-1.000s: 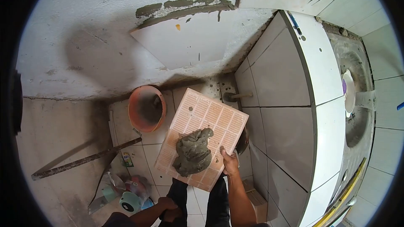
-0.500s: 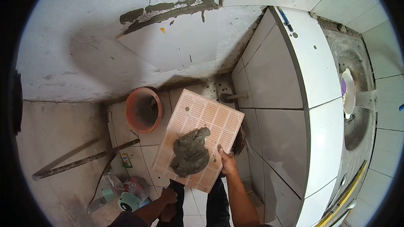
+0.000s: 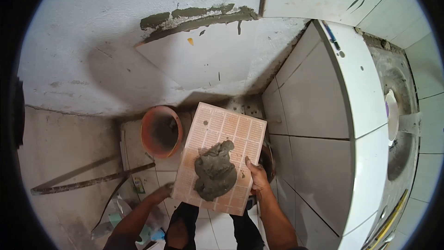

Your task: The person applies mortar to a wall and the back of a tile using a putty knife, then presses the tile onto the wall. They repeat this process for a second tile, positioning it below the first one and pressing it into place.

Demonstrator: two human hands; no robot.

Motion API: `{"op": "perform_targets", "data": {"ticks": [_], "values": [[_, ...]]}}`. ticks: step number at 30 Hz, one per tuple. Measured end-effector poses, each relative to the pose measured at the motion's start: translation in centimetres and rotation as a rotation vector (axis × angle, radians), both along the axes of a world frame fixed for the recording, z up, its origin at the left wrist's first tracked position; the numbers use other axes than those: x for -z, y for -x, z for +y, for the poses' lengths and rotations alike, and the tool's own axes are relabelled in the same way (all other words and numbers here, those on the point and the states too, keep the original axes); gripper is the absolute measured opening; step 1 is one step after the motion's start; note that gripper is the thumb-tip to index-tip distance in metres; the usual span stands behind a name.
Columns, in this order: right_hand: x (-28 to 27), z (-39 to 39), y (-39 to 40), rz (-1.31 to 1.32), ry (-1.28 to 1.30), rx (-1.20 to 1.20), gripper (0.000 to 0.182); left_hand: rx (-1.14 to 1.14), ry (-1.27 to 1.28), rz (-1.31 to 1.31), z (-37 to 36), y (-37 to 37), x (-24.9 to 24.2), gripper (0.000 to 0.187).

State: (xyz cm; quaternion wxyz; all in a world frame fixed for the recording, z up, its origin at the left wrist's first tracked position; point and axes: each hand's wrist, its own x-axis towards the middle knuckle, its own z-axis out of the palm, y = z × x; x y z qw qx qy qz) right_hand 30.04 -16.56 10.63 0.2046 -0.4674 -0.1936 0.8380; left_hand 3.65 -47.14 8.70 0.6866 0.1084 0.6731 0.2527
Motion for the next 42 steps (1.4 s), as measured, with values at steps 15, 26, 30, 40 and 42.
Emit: {"op": "perform_targets", "data": {"ticks": [15,26,30,40,42], "values": [[0.9,2.2,0.8,-0.195,-0.162,-0.353,0.046,-0.354,-0.817,-0.644,11.5,-1.1,10.4,0.029],[1.3,2.9,1.6,-0.361,-0.415,-0.524,0.046,-0.48,-0.743,-0.519,13.2,-2.8,14.4,0.036],[0.5,3.1,-0.2,-0.51,-0.604,-0.572,0.056,-0.52,-0.833,-0.846,13.6,-2.9,15.0,0.033],[-6.3,-8.9,-2.3,-0.571,-2.044,-1.096,0.049,-0.537,-0.708,-0.905,15.9,-2.8,16.6,0.041],[-3.0,-10.7,-3.1,-0.656,-2.161,-1.033,0.041,-0.524,-0.732,-1.038,15.8,-3.2,16.8,0.041]]}}
